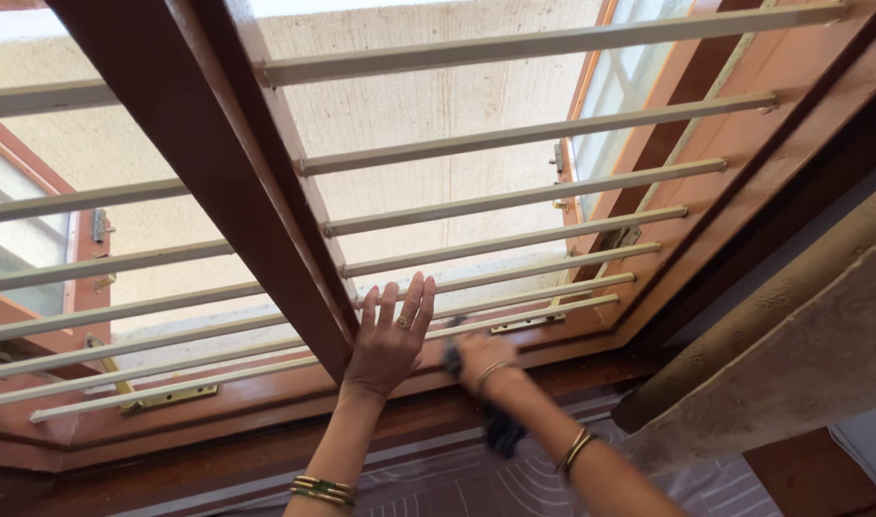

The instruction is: The person wipes the wooden window frame and metal security bars with a dark cloth. They clean the vertical and horizontal sections of the frame and the bars systematically from top to bottom.

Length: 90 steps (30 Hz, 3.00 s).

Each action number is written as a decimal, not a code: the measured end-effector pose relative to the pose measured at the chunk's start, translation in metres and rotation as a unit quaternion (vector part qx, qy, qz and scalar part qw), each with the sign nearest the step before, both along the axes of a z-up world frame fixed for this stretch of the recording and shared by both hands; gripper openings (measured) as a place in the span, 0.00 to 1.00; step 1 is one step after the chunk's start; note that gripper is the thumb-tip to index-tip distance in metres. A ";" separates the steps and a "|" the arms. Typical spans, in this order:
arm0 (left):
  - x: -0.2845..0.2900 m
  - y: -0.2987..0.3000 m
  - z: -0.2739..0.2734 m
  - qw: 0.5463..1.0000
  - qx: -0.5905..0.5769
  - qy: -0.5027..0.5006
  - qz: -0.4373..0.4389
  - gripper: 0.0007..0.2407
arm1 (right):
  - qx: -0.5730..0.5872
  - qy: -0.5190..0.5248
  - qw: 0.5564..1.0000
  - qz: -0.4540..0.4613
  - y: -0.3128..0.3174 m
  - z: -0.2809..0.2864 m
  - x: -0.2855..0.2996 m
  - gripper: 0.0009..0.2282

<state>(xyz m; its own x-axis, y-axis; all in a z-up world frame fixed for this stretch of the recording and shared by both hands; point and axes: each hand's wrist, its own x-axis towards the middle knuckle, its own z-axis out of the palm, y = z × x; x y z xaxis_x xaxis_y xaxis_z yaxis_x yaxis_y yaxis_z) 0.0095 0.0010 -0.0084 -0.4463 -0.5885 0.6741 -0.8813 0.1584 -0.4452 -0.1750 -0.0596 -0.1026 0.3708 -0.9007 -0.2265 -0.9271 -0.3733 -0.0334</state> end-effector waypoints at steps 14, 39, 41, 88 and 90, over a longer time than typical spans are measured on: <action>0.000 0.000 0.001 1.000 -0.018 0.011 -0.014 0.27 | -0.018 -0.003 0.997 -0.081 -0.026 -0.029 0.038 0.23; 0.001 0.003 -0.001 1.000 0.001 0.021 -0.021 0.29 | -0.055 -0.027 0.997 -0.048 0.006 -0.034 -0.014 0.30; 0.000 0.003 0.000 1.000 -0.009 0.013 -0.011 0.29 | -0.059 -0.003 0.981 -0.185 0.003 -0.018 -0.027 0.36; -0.009 -0.003 -0.010 0.997 0.034 0.064 -0.016 0.35 | -0.349 -0.392 0.797 -0.298 -0.045 -0.108 -0.123 0.21; -0.009 -0.005 -0.009 0.997 0.037 0.064 -0.013 0.35 | -0.333 -0.287 0.851 -0.288 -0.055 -0.108 -0.117 0.24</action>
<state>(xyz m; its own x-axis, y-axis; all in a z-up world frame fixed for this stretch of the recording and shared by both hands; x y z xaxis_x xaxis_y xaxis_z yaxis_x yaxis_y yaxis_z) 0.0007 -0.0041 -0.0171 -0.3757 -0.6286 0.6809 -0.9251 0.2108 -0.3159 -0.2925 -0.1144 -0.2105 -0.2992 -0.8280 0.4741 -0.8644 0.0249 -0.5021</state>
